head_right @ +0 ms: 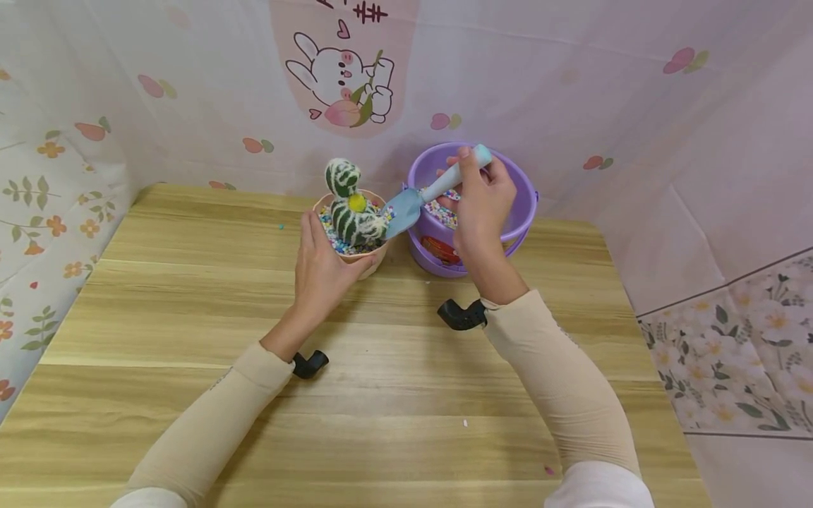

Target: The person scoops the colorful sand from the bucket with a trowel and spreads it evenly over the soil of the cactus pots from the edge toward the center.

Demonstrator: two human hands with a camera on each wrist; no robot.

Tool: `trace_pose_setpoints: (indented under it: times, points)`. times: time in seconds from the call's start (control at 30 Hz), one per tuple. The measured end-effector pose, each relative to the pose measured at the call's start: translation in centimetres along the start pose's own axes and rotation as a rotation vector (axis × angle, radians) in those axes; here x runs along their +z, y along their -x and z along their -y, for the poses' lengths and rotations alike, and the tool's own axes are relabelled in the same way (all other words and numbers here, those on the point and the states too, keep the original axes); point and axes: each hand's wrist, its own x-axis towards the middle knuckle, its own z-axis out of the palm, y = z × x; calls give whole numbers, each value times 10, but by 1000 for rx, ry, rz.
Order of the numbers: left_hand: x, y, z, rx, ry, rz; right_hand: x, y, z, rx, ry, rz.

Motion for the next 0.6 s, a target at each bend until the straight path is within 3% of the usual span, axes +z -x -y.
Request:
trace_pose_setpoints:
  times: [0.6]
  points:
    - [0,2,0,-6,-6,9,8,0,5,27,95,28]
